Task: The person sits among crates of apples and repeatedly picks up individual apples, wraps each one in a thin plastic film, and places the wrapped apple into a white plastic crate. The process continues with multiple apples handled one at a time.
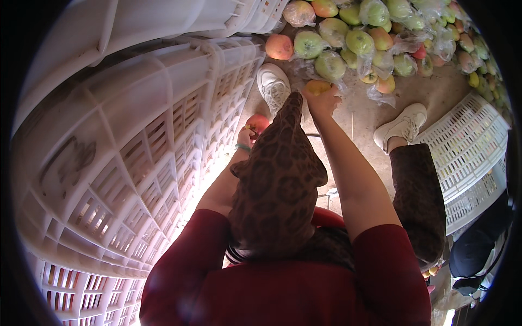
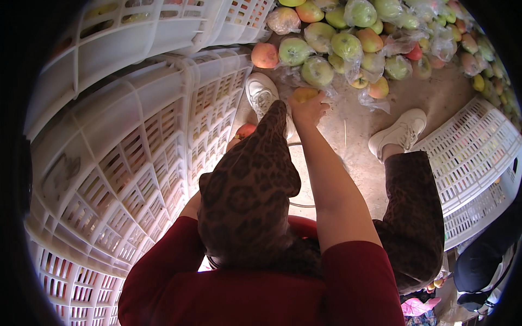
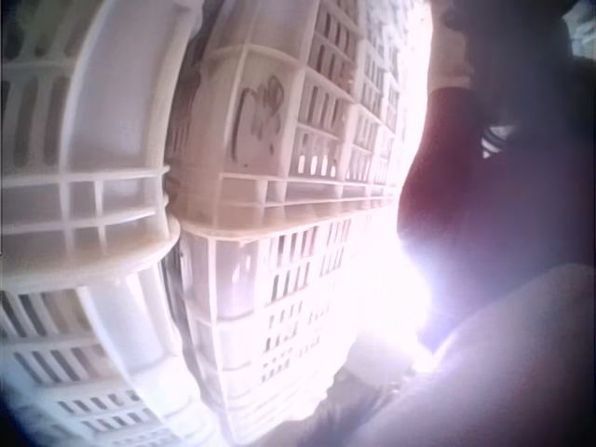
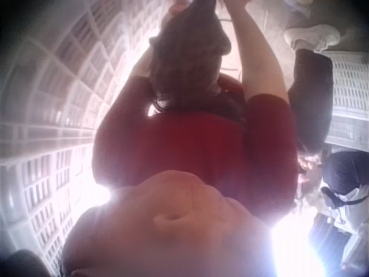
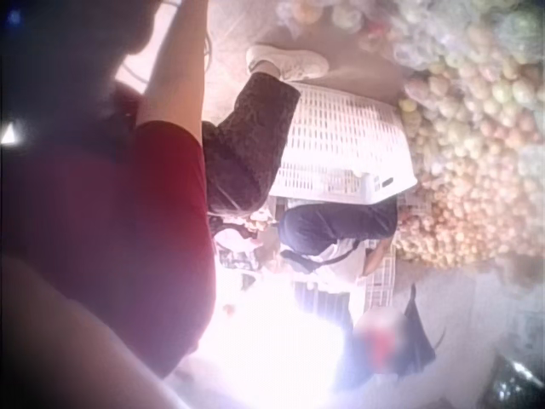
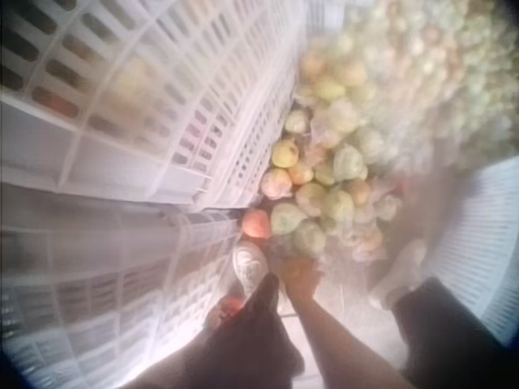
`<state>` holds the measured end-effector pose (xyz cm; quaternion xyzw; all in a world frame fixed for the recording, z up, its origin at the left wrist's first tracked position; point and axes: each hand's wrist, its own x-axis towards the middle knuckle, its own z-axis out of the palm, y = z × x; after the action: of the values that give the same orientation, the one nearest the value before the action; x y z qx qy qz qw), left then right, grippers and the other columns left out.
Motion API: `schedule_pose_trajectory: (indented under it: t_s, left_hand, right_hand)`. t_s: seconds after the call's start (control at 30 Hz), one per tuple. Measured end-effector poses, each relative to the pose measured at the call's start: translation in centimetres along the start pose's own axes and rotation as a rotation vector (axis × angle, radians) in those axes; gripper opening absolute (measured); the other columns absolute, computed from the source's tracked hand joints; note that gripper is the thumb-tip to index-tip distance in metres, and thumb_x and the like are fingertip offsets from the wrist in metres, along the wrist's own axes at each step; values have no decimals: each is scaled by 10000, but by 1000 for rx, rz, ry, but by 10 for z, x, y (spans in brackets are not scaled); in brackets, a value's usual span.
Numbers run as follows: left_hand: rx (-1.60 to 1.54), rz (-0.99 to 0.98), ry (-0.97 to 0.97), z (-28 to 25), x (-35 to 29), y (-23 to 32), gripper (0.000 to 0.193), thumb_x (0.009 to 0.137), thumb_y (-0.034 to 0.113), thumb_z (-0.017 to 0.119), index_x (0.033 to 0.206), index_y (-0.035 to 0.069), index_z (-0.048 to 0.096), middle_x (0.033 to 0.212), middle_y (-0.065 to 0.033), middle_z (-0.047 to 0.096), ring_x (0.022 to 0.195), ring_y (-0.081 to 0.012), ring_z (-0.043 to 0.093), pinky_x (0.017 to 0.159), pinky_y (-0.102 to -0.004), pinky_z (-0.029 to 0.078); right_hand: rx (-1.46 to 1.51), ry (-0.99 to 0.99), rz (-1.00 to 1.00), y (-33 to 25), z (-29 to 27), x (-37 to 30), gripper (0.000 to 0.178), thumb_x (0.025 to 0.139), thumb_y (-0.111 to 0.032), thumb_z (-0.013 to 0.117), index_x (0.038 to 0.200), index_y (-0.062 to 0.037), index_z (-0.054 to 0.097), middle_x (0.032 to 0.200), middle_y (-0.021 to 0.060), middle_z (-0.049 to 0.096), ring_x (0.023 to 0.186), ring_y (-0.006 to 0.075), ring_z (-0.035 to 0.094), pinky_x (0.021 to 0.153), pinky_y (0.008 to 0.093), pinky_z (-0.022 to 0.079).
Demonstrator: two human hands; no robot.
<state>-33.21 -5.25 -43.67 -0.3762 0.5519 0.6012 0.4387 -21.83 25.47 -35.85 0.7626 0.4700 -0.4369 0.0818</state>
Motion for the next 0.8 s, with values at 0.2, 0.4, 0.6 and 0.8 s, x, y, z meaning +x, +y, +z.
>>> schedule_pose_trajectory:
  t_s: [0.2, 0.4, 0.6, 0.8]
  left_hand:
    - [-3, 54, -3, 11, -29, 5, 290, 669, 12, 538, 958, -17, 526, 955, -121, 573, 878, -237, 568, 750, -381, 495]
    - [10, 166, -111, 32, -90, -8, 275, 705, 41, 570, 966, -35, 532, 958, -128, 586, 855, -217, 578, 750, -341, 494]
    - [256, 444, -304, 113, -159, 47, 272, 740, 71, 602, 974, -52, 539, 960, -135, 600, 832, -196, 588, 750, -302, 494]
    - [428, 594, -393, 216, -267, 91, 265, 823, 30, 514, 1084, -14, 518, 1019, -118, 594, 905, -220, 591, 840, -342, 480]
  right_hand:
    - [-117, -8, -54, 3, -3, 18, 973, 518, -429, 799, 1252, 12, 337, 1183, 255, 428, 1031, 380, 518, 863, 426, 450]
    - [739, -646, 215, 42, -61, 28, 692, 686, -427, 696, 1203, -46, 441, 1122, 169, 514, 987, 315, 549, 807, 436, 484]
    - [1382, -1121, 145, 36, -150, -22, 672, 796, -526, 502, 1237, -25, 424, 1127, 214, 504, 914, 330, 556, 791, 415, 484]
    - [1579, -1342, -145, 19, -210, -73, 761, 770, -602, 457, 1295, -57, 381, 984, 196, 477, 713, 226, 476, 669, 321, 436]
